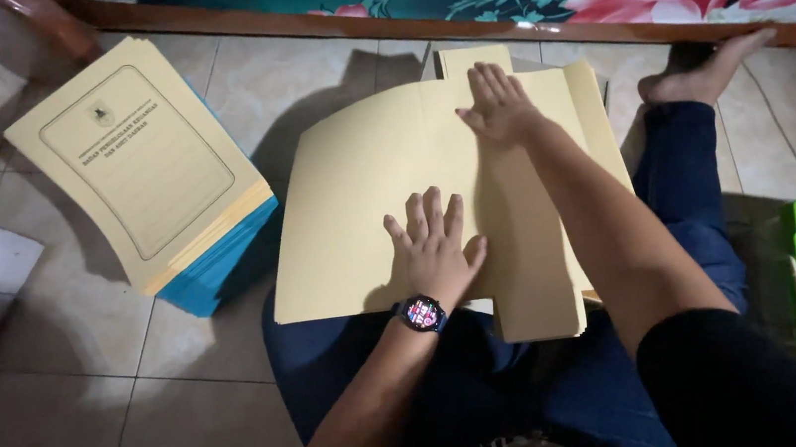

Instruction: Unfolding and smoothing out yellow paper folders on the floor to prepare them for use.

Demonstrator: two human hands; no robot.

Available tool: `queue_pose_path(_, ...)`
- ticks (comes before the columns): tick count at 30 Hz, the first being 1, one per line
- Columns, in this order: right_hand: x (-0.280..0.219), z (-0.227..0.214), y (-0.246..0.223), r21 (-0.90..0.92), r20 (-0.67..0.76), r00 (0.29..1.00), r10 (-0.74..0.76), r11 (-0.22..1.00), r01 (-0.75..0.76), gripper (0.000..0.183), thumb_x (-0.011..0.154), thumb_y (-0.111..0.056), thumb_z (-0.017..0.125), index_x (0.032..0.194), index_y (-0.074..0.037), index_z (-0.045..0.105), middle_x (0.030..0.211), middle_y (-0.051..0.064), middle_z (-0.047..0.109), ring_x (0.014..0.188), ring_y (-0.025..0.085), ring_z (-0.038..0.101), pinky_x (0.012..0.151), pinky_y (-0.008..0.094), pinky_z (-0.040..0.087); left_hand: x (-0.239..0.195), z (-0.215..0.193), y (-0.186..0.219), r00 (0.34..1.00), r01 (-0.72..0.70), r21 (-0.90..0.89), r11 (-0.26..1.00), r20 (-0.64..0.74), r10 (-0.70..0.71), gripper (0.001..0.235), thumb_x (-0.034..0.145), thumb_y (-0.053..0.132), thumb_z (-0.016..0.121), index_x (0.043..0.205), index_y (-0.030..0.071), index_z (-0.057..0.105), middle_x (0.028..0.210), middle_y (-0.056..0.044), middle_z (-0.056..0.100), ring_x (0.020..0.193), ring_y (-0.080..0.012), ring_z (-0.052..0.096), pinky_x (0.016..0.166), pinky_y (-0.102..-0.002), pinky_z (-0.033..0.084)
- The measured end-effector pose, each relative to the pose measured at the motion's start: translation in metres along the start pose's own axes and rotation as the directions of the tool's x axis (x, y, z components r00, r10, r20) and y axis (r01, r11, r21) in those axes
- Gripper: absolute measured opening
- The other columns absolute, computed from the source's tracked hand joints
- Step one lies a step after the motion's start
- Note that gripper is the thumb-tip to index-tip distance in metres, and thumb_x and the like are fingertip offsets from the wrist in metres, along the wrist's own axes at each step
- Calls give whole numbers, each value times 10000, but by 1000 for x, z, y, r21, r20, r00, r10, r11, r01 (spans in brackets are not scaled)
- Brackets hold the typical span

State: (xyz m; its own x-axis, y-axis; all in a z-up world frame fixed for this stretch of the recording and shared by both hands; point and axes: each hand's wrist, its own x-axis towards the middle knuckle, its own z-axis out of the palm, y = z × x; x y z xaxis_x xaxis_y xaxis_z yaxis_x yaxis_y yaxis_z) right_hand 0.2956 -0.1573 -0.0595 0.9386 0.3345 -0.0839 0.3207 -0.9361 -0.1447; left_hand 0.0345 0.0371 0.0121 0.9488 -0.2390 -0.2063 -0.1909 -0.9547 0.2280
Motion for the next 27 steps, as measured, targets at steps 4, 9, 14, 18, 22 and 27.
queue_pose_path(4, 18, 8, -10, -44, -56, 995, 76, 996, -79, 896, 1025, -700, 274, 1628, -50, 147, 1664, 236, 176, 1563, 387, 139, 1254, 537, 194, 7, 13, -4, 1000, -15, -20, 1000, -16, 15, 648, 1043, 316, 300, 1655, 152, 162, 1714, -193, 132, 1578, -392, 98, 1182, -721, 50)
queue_pose_path(9, 4, -13, -54, -58, -32, 999, -11, 998, 9, 973, 998, -768, 101, 1629, -31, 182, 1676, 236, 203, 1581, 367, 121, 1278, 488, 134, 10, 16, -1, 1000, 14, 51, 999, -3, -13, 681, 1005, 150, 289, 1656, 192, 94, 1722, -142, 98, 1581, -365, 85, 1189, -718, 72)
queue_pose_path(14, -30, -25, -16, 92, -65, 985, 157, 984, -151, 892, 1033, -618, 309, 1635, 16, 134, 1693, 267, 143, 1584, 382, 101, 1290, 488, 134, 0, -1, 12, 995, 97, 40, 994, 16, -98, 687, 1027, 526, 203, 1639, 216, 170, 1720, -113, 111, 1588, -326, 49, 1192, -698, 9)
queue_pose_path(18, -64, -17, 41, 15, -32, 945, 325, 946, -325, 868, 1015, -584, 240, 1649, -8, 100, 1714, 217, 103, 1596, 324, 49, 1294, 446, 108, -5, -10, 11, 997, 79, 45, 996, 15, -80, 721, 1024, 594, 156, 1640, 220, 169, 1712, -122, 123, 1586, -329, 68, 1202, -687, 45)
queue_pose_path(22, -90, 30, 95, -153, -12, 962, 271, 951, -270, 937, 991, -698, 156, 1656, -44, 66, 1721, 187, 80, 1599, 324, 64, 1292, 455, 148, -14, -22, 18, 996, 87, 57, 995, 17, -88, 699, 1034, 564, 151, 1639, 218, 210, 1715, -121, 158, 1589, -317, 106, 1218, -662, 79)
queue_pose_path(27, -204, 1, 45, -182, 4, 979, 203, 963, -199, 891, 1017, -654, 161, 1653, -32, 114, 1714, 202, 131, 1590, 341, 132, 1267, 458, 204, -17, -21, 19, 996, 80, 78, 994, 24, -82, 721, 1036, 593, 125, 1643, 208, 185, 1716, -136, 140, 1591, -328, 91, 1217, -667, 73)
